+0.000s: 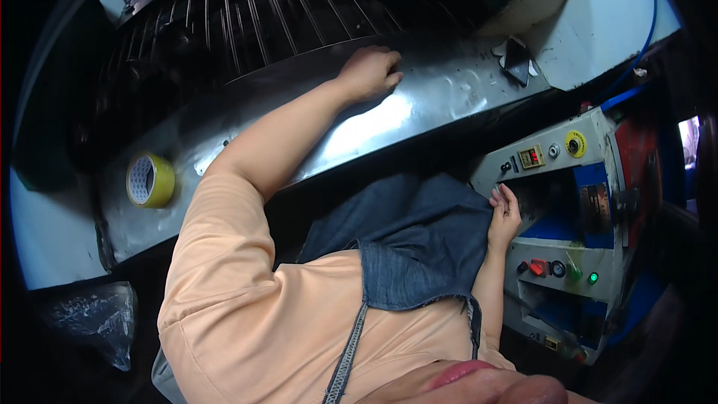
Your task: Operating an industrial machine to process shoe soles or components, taking items from a conveyor and placing them in a press.
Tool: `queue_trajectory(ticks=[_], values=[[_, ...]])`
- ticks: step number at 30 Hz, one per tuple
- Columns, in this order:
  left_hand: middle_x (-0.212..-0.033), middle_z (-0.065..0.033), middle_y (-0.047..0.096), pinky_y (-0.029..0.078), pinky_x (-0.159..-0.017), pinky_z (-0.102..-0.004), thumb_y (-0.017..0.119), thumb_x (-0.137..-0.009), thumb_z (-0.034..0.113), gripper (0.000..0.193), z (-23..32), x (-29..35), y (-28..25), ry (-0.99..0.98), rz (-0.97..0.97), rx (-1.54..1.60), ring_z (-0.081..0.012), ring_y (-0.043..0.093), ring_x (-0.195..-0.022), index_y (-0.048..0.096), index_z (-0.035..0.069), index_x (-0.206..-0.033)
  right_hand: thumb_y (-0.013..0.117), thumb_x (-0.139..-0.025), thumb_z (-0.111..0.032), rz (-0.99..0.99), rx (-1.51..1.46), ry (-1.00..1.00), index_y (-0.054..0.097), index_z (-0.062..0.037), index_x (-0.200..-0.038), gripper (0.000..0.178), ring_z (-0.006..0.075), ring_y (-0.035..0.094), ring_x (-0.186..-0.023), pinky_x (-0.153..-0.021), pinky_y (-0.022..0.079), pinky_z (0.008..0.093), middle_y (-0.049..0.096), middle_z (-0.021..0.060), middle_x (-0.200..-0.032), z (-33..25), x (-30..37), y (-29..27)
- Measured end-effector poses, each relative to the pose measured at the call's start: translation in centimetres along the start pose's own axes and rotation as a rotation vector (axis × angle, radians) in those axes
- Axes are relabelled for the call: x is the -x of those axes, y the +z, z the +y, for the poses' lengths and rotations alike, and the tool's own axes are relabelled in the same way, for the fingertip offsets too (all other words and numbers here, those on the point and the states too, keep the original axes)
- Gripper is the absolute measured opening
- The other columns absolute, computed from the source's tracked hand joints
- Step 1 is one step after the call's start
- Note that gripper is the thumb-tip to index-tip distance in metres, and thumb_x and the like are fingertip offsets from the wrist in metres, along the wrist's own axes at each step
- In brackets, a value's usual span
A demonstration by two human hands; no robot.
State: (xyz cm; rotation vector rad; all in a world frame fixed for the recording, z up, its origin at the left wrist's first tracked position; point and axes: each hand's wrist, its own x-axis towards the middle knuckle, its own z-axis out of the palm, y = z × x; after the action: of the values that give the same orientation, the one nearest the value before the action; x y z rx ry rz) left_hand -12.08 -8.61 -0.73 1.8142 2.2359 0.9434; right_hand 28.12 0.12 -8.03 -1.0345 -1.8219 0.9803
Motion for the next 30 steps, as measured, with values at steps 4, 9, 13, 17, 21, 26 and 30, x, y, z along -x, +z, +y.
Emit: queue_trajectory(ticks=[4,9,13,17,21,26,30], values=[[-0.087,-0.015,0.061,0.049,-0.073,-0.0375,0.061,-0.084,0.02,0.021,-0.2,0.2,0.0,-0.023,-0.007,0.039,-0.0279,0.06,-0.081,0.061,0.0,-0.088,0.041,-0.087,0.011,0.005,-0.023,-0.014,0.055,0.0043,-0.118,0.035,0.0245,0.062,-0.103,-0.084,0.052,0.0315,0.06,0.0168,-0.114,0.4,0.1,-0.3],[-0.084,-0.0143,0.06,0.047,-0.069,-0.036,0.061,-0.085,0.021,0.021,0.1,0.2,0.2,0.01,-0.03,0.015,-0.0254,0.058,-0.076,0.059,0.0,-0.087,0.037,-0.083,0.016,0.034,-0.007,-0.033,0.055,0.004,-0.118,0.041,0.0246,0.063,-0.103,-0.085,0.052,0.0316,0.06,0.0164,-0.112,0.9,0.8,-1.2],[-0.083,-0.0144,0.06,0.048,-0.07,-0.0367,0.059,-0.088,0.022,0.02,-0.5,0.4,0.3,-0.02,-0.04,0.003,-0.0246,0.058,-0.077,0.059,0.003,-0.09,0.039,-0.086,0.014,0.034,-0.037,-0.051,0.055,0.0032,-0.118,0.037,0.0251,0.062,-0.104,-0.085,0.052,0.0312,0.06,0.0156,-0.113,1.0,0.7,-1.3],[-0.093,-0.0179,0.062,0.048,-0.078,-0.0383,0.06,-0.087,0.025,0.028,-0.4,-0.2,0.6,-0.072,-0.056,-0.035,-0.0283,0.06,-0.086,0.06,0.001,-0.101,0.047,-0.092,0.003,0.078,-0.149,0.0,0.056,0.0029,-0.117,0.026,0.0217,0.065,-0.098,-0.08,0.053,0.0293,0.063,0.0151,-0.109,1.1,0.7,-1.6],[-0.085,-0.0165,0.063,0.046,-0.073,-0.0371,0.063,-0.084,0.026,0.025,-1.3,-0.4,1.0,-0.029,0.024,-0.026,-0.0283,0.061,-0.08,0.06,0.004,-0.093,0.045,-0.094,-0.002,0.066,-0.25,0.005,0.05,0.0022,-0.124,0.031,0.0246,0.059,-0.108,-0.087,0.05,0.0325,0.056,0.0173,-0.121,1.3,0.6,-2.2],[-0.079,-0.0158,0.063,0.047,-0.069,-0.0339,0.065,-0.083,0.027,0.027,-1.6,-0.8,1.1,0.069,0.049,-0.042,-0.0274,0.062,-0.074,0.062,0.001,-0.087,0.045,-0.091,0.003,0.091,-0.441,0.052,0.043,0.0033,-0.129,0.039,0.0278,0.056,-0.113,-0.093,0.047,0.0349,0.051,0.0207,-0.127,1.3,0.6,-3.0],[-0.081,-0.0157,0.064,0.048,-0.069,-0.0337,0.064,-0.084,0.028,0.027,-1.3,-0.6,1.1,0.056,0.014,-0.06,-0.0271,0.062,-0.073,0.062,0.001,-0.089,0.045,-0.089,0.006,0.109,-0.474,0.057,0.04,0.0029,-0.133,0.044,0.0293,0.054,-0.115,-0.096,0.046,0.0356,0.048,0.0228,-0.13,1.3,1.1,-3.4]])
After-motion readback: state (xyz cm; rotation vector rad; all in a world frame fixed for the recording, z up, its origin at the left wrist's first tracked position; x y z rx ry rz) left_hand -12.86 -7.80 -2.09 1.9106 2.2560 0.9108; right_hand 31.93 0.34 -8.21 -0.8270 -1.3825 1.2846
